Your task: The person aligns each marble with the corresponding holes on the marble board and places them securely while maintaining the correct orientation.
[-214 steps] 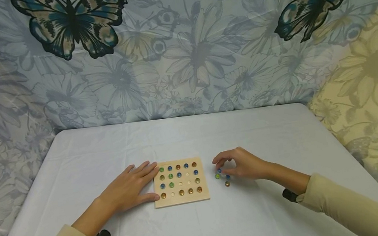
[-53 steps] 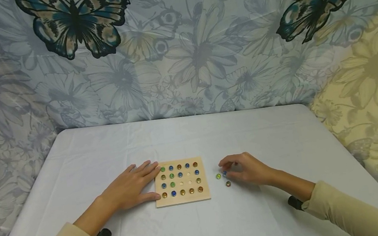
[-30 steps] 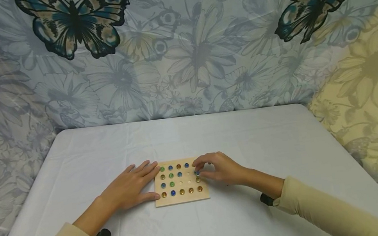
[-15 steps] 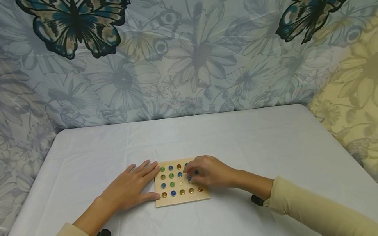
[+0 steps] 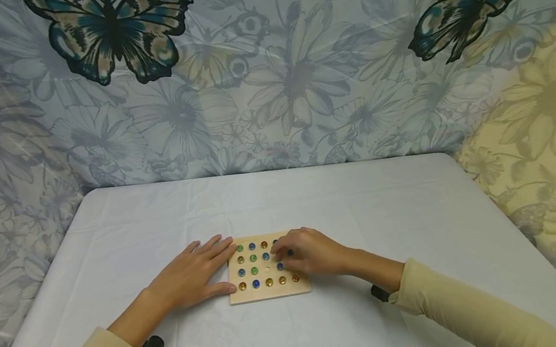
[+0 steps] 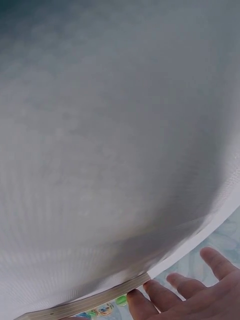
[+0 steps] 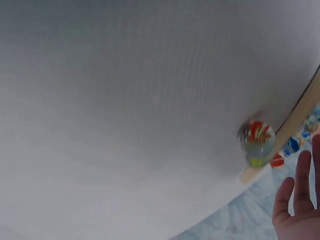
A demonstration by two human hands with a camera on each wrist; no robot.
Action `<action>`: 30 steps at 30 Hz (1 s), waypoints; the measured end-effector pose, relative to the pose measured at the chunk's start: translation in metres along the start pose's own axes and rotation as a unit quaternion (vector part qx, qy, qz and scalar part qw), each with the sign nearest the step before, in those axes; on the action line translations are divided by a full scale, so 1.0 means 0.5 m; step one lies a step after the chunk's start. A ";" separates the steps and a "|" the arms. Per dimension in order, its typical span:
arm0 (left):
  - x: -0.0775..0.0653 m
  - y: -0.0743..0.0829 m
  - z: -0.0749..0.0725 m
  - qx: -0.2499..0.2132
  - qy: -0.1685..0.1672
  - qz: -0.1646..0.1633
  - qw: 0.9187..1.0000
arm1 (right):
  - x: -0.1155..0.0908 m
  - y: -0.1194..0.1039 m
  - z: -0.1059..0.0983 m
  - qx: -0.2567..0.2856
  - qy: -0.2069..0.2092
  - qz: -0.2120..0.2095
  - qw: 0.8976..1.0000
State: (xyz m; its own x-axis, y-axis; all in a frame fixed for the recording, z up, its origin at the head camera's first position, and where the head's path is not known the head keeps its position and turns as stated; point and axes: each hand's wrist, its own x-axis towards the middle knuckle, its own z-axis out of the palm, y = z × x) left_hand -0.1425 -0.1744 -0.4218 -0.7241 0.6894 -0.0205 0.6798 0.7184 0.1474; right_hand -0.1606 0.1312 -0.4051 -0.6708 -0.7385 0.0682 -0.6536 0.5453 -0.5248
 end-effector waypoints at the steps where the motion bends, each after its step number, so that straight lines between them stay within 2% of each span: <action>1: 0.000 0.000 0.000 0.000 0.000 0.000 1.000 | -0.002 0.000 -0.004 0.004 0.005 0.000 1.000; 9: -0.001 -0.004 0.002 0.003 0.003 0.001 1.000 | -0.028 0.016 -0.038 0.010 0.020 0.006 1.000; 17: 0.000 -0.003 0.003 -0.003 0.001 0.002 1.000 | -0.074 0.044 -0.064 0.021 0.027 0.024 0.999; 26: 0.000 -0.001 0.003 -0.005 -0.002 0.002 1.000 | -0.133 0.070 -0.070 0.048 0.011 0.039 0.998; 30: 0.000 0.000 0.002 0.000 0.000 0.004 1.000 | -0.151 0.079 -0.068 0.057 0.006 0.032 0.998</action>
State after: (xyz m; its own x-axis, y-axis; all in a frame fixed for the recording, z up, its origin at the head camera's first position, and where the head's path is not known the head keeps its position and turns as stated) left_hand -0.1425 -0.1743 -0.4229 -0.7192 0.6945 -0.0198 0.6850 0.7135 0.1470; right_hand -0.1474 0.2220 -0.4022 -0.7140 -0.6989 0.0413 -0.5662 0.5417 -0.6213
